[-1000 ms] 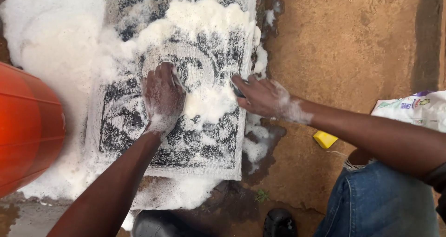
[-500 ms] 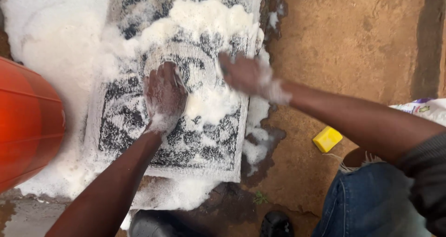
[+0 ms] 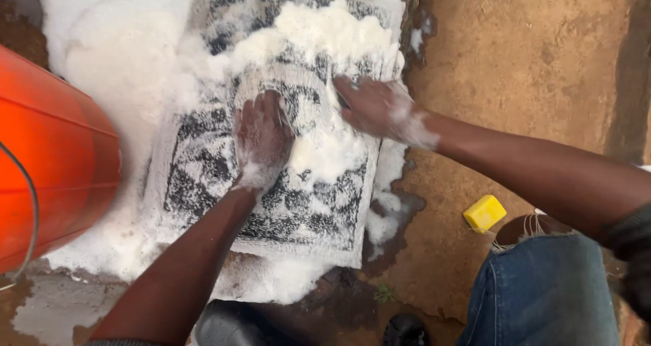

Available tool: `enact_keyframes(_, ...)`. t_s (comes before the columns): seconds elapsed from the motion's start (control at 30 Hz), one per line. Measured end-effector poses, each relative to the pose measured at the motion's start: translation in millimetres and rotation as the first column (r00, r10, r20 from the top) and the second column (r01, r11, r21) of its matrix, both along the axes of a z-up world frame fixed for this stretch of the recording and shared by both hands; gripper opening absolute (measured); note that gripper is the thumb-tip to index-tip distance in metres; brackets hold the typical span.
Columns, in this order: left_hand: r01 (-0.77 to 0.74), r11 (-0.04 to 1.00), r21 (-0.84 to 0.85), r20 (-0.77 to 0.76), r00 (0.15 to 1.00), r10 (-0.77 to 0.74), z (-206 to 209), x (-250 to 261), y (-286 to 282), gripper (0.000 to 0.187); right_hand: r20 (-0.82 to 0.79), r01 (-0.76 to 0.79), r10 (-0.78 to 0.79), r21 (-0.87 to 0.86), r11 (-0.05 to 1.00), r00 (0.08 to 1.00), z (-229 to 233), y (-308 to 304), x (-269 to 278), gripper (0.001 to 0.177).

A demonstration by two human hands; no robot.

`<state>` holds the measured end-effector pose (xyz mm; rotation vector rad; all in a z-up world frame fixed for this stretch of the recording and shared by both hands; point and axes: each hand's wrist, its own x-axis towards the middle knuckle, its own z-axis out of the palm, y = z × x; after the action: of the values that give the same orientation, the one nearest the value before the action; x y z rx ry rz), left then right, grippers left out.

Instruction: The person washes a rug by scrubbing its soapy surface with a brush.

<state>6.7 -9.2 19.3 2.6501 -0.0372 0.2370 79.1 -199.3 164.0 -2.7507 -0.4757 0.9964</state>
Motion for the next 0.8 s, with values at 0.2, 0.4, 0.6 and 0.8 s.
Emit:
enact_keyframes(0.2, 0.001, 0.999, 0.036, 0.028, 1.0, -0.002, -18.0, 2.1, 2.0, 0.029, 0.124, 0.124, -0.126, 0.023, 0.992, 0.984, -23.8, 5.4, 16.9, 0.026)
enact_keyframes(0.4, 0.0, 0.996, -0.087, -0.075, 0.997, -0.006, 4.4, -2.0, -2.3, 0.021, -0.076, 0.086, -0.089, -0.041, 0.995, 0.993, 5.0, 18.5, -25.0, 0.025)
enact_keyframes(0.6, -0.01, 0.991, -0.131, -0.047, 0.999, 0.004, 14.0, -15.0, 1.2, 0.041, -0.005, 0.156, -0.156, 0.056, 0.986, 0.988, -21.8, 30.8, 1.1, 0.038)
enact_keyframes(0.8, -0.032, 0.996, -0.088, -0.06, 0.998, 0.026, 9.7, -8.1, 2.0, 0.02, 0.236, -0.169, 0.176, -0.05, 0.984, 0.956, -36.0, 37.0, -6.6, 0.038)
